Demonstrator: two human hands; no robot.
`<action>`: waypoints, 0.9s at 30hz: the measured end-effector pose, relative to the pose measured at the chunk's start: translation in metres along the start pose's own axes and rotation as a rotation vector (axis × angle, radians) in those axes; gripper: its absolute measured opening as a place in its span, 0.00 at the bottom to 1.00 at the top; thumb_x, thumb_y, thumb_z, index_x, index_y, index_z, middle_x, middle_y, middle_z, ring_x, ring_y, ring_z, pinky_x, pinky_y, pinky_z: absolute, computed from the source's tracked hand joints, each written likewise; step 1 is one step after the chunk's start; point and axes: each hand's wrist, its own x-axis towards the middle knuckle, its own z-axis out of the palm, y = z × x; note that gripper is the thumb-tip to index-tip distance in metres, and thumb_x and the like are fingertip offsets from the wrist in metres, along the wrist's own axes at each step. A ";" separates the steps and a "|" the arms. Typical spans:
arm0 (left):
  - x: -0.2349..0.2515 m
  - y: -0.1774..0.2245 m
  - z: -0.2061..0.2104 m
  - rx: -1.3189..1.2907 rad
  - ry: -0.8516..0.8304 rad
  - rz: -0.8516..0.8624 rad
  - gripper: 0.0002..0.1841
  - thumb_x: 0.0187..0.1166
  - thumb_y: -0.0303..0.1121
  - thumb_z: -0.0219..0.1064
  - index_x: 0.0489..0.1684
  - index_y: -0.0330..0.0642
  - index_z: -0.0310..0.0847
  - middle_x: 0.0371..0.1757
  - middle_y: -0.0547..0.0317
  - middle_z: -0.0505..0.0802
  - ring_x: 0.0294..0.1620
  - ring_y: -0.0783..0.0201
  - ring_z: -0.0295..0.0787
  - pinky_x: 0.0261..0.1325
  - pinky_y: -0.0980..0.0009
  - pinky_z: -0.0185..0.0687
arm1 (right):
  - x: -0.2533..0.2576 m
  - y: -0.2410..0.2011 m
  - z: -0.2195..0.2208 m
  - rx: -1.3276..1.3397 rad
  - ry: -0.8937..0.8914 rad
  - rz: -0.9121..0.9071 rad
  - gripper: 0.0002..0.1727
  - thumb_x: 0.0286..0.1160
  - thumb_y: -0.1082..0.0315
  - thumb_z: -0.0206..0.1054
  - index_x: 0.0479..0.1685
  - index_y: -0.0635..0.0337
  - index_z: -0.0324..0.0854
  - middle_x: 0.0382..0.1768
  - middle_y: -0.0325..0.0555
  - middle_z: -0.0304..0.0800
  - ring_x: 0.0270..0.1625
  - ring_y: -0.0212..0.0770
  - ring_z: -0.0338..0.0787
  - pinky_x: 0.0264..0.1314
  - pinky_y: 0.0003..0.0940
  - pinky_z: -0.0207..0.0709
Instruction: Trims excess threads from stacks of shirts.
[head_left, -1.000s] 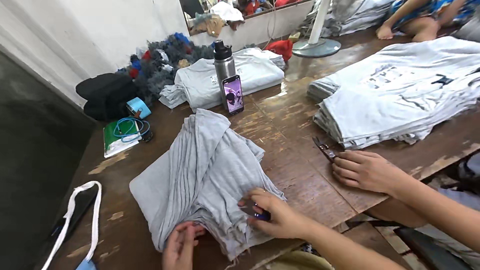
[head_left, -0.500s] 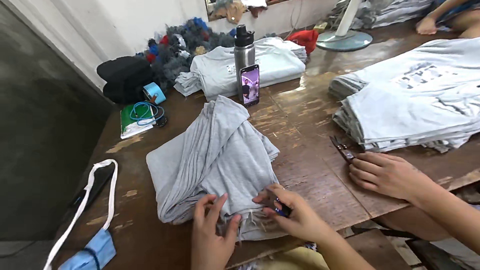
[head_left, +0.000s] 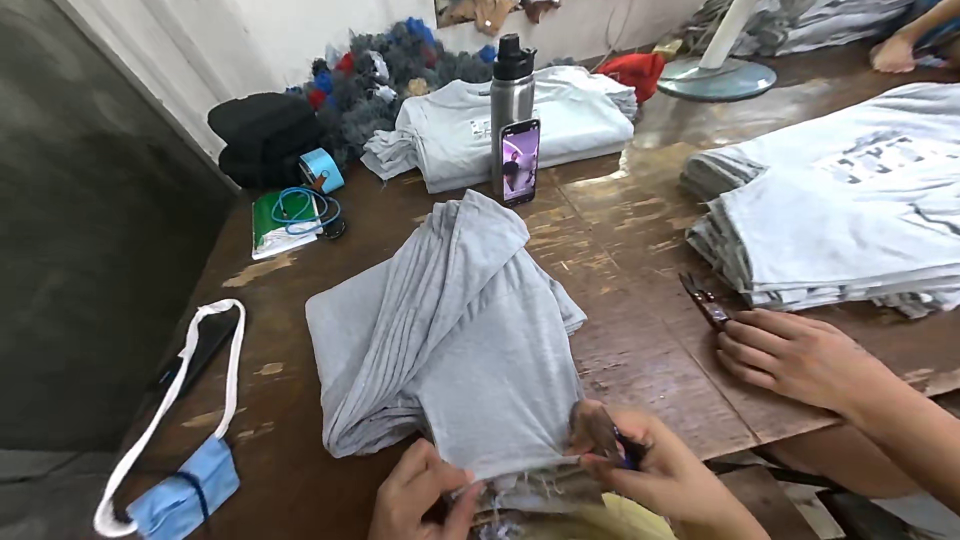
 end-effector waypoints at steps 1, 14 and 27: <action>-0.002 0.002 -0.006 -0.036 -0.023 0.019 0.09 0.76 0.43 0.75 0.34 0.49 0.87 0.30 0.66 0.82 0.35 0.80 0.79 0.41 0.87 0.76 | -0.002 -0.003 -0.003 0.003 -0.005 -0.012 0.08 0.71 0.68 0.71 0.31 0.57 0.76 0.35 0.38 0.84 0.40 0.22 0.82 0.43 0.18 0.76; 0.010 0.008 0.013 -0.188 0.263 -0.278 0.15 0.79 0.43 0.73 0.57 0.45 0.85 0.48 0.73 0.93 0.45 0.80 0.91 0.48 0.80 0.90 | 0.026 -0.022 -0.007 -0.209 0.011 -0.192 0.04 0.72 0.72 0.66 0.34 0.60 0.75 0.36 0.44 0.83 0.40 0.27 0.82 0.45 0.18 0.76; 0.002 0.015 -0.031 -0.136 0.039 -0.143 0.08 0.85 0.42 0.65 0.49 0.51 0.86 0.34 0.74 0.92 0.33 0.85 0.88 0.39 0.87 0.86 | 0.017 -0.014 -0.007 -0.246 0.031 -0.175 0.04 0.71 0.71 0.65 0.35 0.60 0.75 0.37 0.45 0.84 0.42 0.27 0.83 0.48 0.18 0.76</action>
